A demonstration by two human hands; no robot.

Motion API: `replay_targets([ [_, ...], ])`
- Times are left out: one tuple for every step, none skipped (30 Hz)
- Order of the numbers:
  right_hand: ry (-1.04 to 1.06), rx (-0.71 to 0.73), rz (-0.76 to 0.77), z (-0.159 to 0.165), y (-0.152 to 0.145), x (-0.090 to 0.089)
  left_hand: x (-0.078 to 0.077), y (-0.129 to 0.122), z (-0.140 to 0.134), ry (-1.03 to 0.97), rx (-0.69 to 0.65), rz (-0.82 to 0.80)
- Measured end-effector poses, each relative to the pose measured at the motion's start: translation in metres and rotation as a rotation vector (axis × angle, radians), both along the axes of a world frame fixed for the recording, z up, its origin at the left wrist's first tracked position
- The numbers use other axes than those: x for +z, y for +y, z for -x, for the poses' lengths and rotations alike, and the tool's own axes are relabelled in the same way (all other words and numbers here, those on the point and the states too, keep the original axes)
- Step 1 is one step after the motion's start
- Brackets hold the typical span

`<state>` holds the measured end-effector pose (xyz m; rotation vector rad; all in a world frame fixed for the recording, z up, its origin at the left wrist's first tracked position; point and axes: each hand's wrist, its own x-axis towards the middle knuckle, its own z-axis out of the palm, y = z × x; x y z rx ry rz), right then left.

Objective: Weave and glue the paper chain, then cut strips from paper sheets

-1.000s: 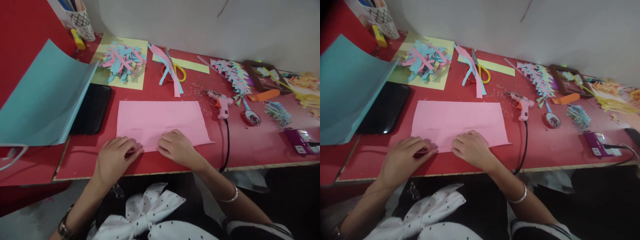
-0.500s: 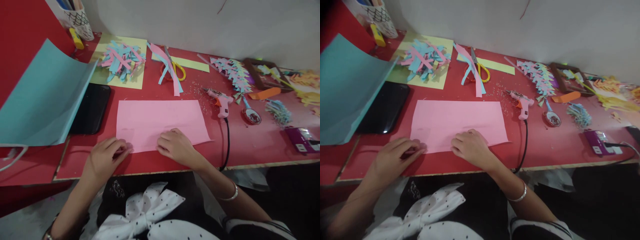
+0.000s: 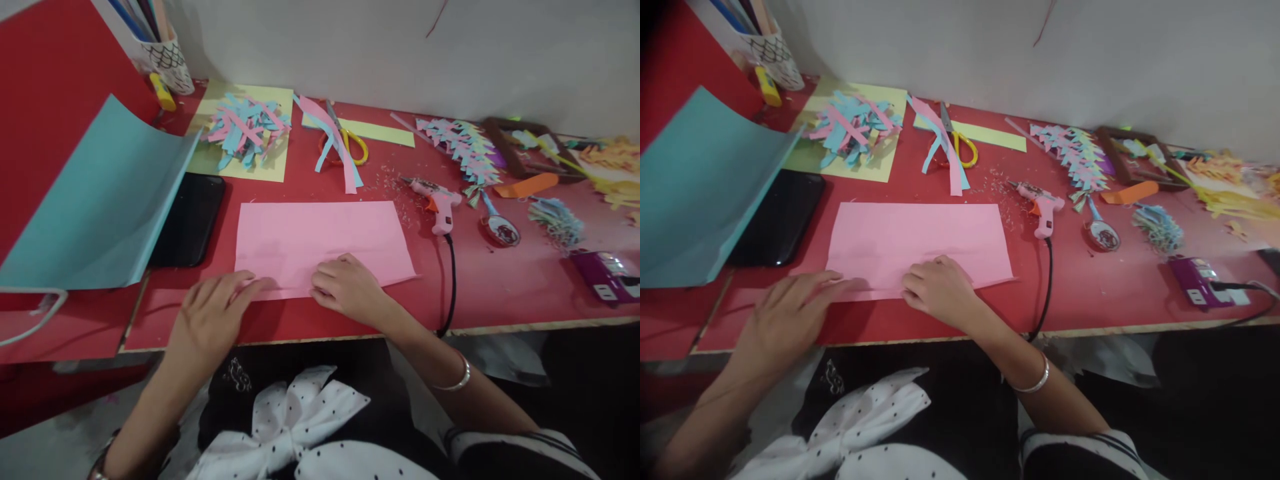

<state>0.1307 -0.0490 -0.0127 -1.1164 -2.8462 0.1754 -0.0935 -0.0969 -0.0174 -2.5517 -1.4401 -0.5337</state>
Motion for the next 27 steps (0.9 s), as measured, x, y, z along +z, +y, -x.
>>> replay_targets([
  [-0.003, 0.002, -0.003, 0.0, 0.0, 0.0, 0.002, -0.001, -0.008, 0.025, -0.057, -0.055],
  [-0.002, 0.004, -0.007, 0.001, 0.0, 0.0, 0.003, -0.002, -0.017, 0.028, -0.119, -0.096],
  [0.002, 0.005, -0.01, 0.0, 0.0, 0.0, 0.003, -0.003, -0.026, 0.038, -0.182, -0.093],
  [0.01, 0.006, -0.011, 0.0, 0.0, 0.001, 0.002, -0.005, -0.034, 0.041, -0.214, -0.085],
  [0.02, 0.008, -0.008, -0.001, -0.001, 0.001, 0.001, -0.007, -0.04, 0.039, -0.221, -0.075],
  [0.033, 0.012, -0.002, -0.003, -0.001, 0.001, -0.001, -0.008, -0.045, 0.039, -0.213, -0.058],
  [0.048, 0.017, 0.004, -0.006, -0.001, 0.001, -0.002, -0.01, -0.048, 0.034, -0.189, -0.045],
  [0.064, 0.023, 0.01, -0.009, -0.002, 0.002, -0.004, -0.012, -0.05, 0.03, -0.165, -0.031],
  [0.081, 0.028, 0.013, -0.014, -0.002, 0.002, -0.005, -0.014, -0.051, 0.027, -0.147, -0.019],
  [0.099, 0.026, 0.011, -0.019, -0.003, 0.002, -0.006, -0.015, -0.051, 0.024, -0.133, -0.009],
  [0.114, 0.017, 0.006, -0.024, -0.004, 0.002, -0.007, -0.017, -0.051, 0.024, -0.123, 0.0],
  [0.125, 0.002, 0.0, -0.029, -0.004, 0.003, -0.007, -0.018, -0.05, 0.025, -0.116, 0.007],
  [0.132, -0.017, -0.006, -0.035, -0.005, 0.003, -0.007, -0.019, -0.05, 0.027, -0.11, 0.013],
  [0.135, -0.037, -0.013, -0.04, -0.006, 0.003, -0.007, -0.02, -0.05, 0.03, -0.103, 0.018],
  [0.136, -0.057, -0.021, -0.045, -0.006, 0.003, -0.007, -0.02, -0.051, 0.033, -0.096, 0.022],
  [0.135, -0.074, -0.029, -0.049, -0.007, 0.003, -0.007, -0.021, -0.051, 0.036, -0.089, 0.023],
  [0.134, -0.087, -0.037, -0.053, -0.007, 0.003, -0.007, -0.021, -0.052, 0.038, -0.083, 0.023],
  [0.135, -0.098, -0.044, -0.057, -0.007, 0.003, -0.007, -0.021, -0.053, 0.041, -0.079, 0.024],
  [0.136, -0.106, -0.047, -0.06, -0.007, 0.003, -0.007, -0.022, -0.053, 0.044, -0.075, 0.026],
  [0.14, -0.112, -0.048, -0.063, -0.007, 0.004, -0.007, -0.022, -0.054, 0.046, -0.072, 0.029],
  [0.149, -0.116, -0.047, -0.066, -0.007, 0.004, -0.007, -0.023, -0.055, 0.049, -0.069, 0.035],
  [0.163, -0.117, -0.043, -0.068, -0.007, 0.004, -0.007, -0.023, -0.055, 0.051, -0.066, 0.041],
  [0.182, -0.113, -0.033, -0.071, -0.007, 0.004, -0.007, -0.023, -0.055, 0.052, -0.064, 0.045],
  [0.203, -0.105, -0.019, -0.073, -0.007, 0.004, -0.007, -0.023, -0.055, 0.051, -0.065, 0.048],
  [0.224, -0.096, -0.001, -0.076, -0.007, 0.004, -0.007, -0.023, -0.055, 0.051, -0.064, 0.051],
  [0.24, -0.088, 0.014, -0.078, -0.007, 0.004, -0.006, -0.024, -0.055, 0.049, -0.063, 0.056],
  [0.25, -0.086, 0.025, -0.08, -0.007, 0.004, -0.006, -0.024, -0.055, 0.047, -0.061, 0.061],
])
